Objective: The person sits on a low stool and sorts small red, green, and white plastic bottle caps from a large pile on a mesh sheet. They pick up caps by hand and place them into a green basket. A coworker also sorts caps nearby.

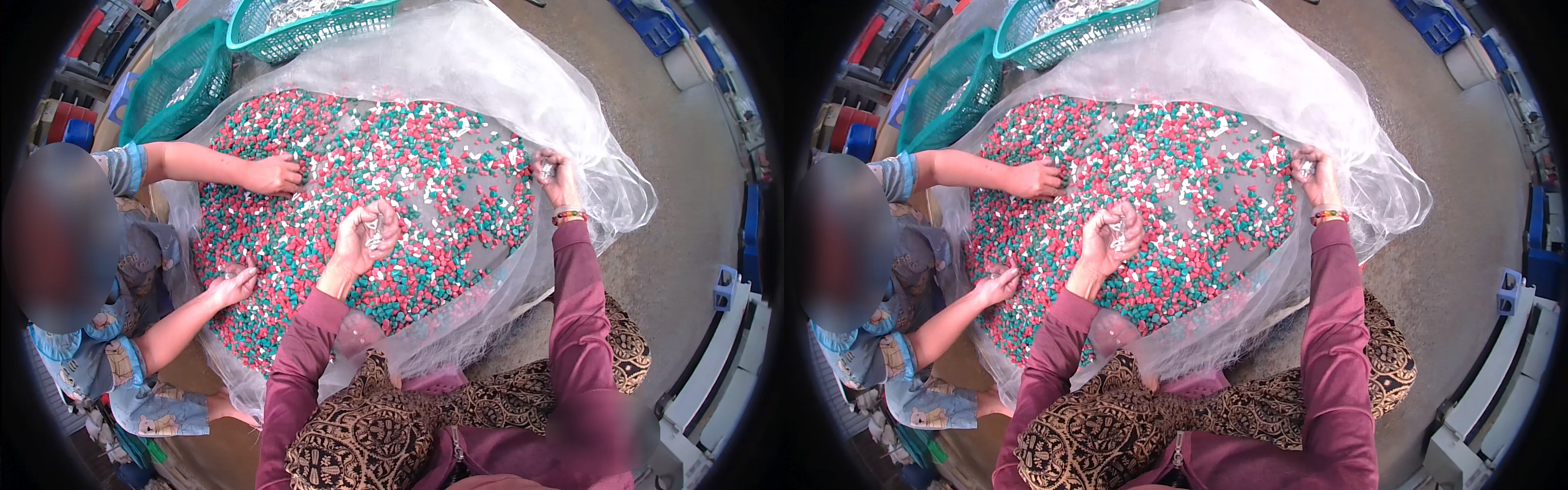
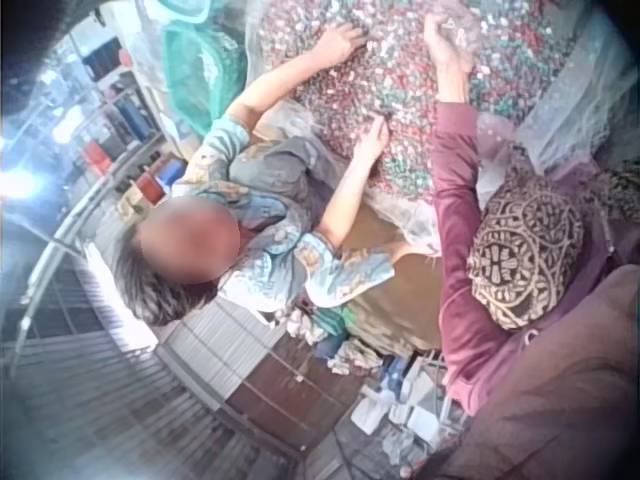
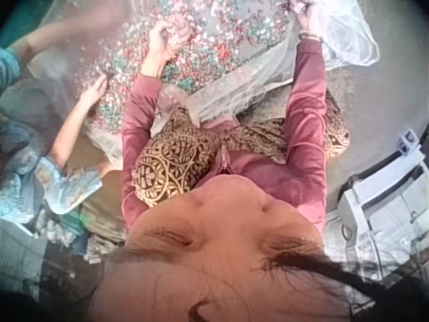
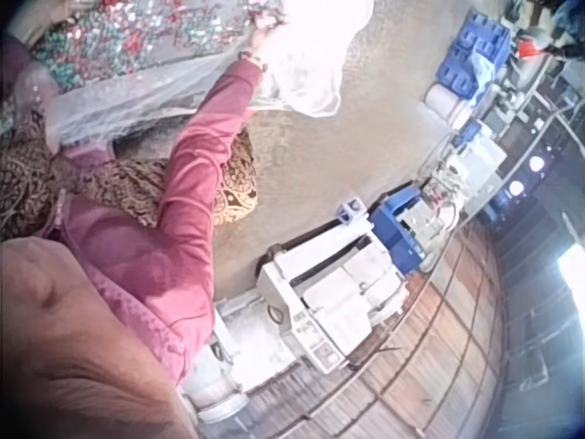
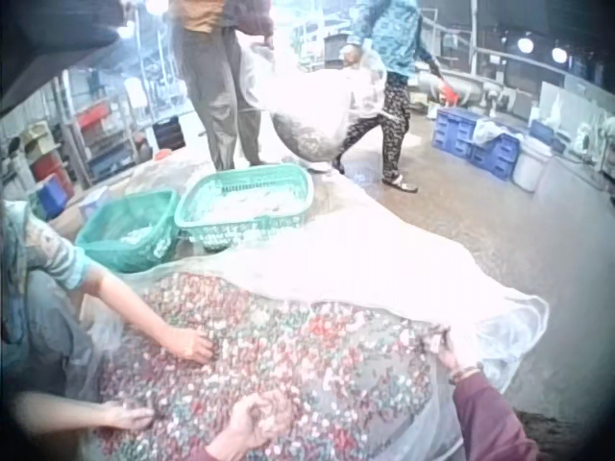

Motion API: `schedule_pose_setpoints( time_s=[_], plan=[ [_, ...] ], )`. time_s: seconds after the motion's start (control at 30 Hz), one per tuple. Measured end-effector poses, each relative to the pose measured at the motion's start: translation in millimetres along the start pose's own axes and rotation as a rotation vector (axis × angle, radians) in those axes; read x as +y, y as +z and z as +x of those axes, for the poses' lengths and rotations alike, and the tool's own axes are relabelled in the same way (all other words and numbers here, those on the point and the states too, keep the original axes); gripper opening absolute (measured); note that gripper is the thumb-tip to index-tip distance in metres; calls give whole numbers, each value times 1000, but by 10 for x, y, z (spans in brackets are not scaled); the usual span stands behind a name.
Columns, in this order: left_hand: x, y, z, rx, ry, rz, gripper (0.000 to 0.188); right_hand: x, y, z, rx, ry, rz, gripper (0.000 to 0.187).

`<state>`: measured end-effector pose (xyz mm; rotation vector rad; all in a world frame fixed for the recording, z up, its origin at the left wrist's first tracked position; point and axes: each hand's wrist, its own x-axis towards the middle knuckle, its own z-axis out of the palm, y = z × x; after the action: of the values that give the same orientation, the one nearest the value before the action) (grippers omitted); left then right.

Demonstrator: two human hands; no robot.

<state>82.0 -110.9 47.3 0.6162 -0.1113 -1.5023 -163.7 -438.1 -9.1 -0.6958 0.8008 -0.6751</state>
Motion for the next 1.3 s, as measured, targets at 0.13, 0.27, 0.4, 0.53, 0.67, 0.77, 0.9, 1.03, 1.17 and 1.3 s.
schedule_pose_setpoints(
  time_s=[0.13, 0.27, 0.4, 0.53, 0.67, 0.77, 0.9, 1.03, 1.17, 1.3],
  plan=[
    [8, 98, -84, 64, -89, 46, 24, 73, -15, 269, 263, -54, -796, 33],
    [30, 100, -303, 207, -135, 337, 23, 356, 131, 182, 288, -302, -1765, 47],
    [9, -75, -497, 303, -150, 343, 22, 732, 586, -111, 22, -196, -1789, 42],
    [-48, -227, -435, 300, -86, 252, 22, 1119, 1023, -565, -387, -70, -1261, 25],
    [-74, -221, -280, 463, 165, 1042, 29, 1132, 1570, -1049, -300, 329, -719, 13],
    [-75, -218, -279, 343, 183, 1161, 36, 1246, 1689, -1215, -330, 321, -571, 12],
    [-37, -304, -316, 310, 187, 1225, 37, 1193, 1746, -1335, -313, 197, -782, 17],
    [76, -371, -305, 443, 34, 2132, 22, 1163, 1416, -1366, -188, -392, -1800, 35],
    [933, 120, 100, 348, 278, 2006, 26, 966, 1222, -1288, -190, -381, -1506, 36],
    [2245, 411, 398, 662, 986, 1318, 46, 864, 1484, -1367, -258, 255, -640, 31]
  ],
)
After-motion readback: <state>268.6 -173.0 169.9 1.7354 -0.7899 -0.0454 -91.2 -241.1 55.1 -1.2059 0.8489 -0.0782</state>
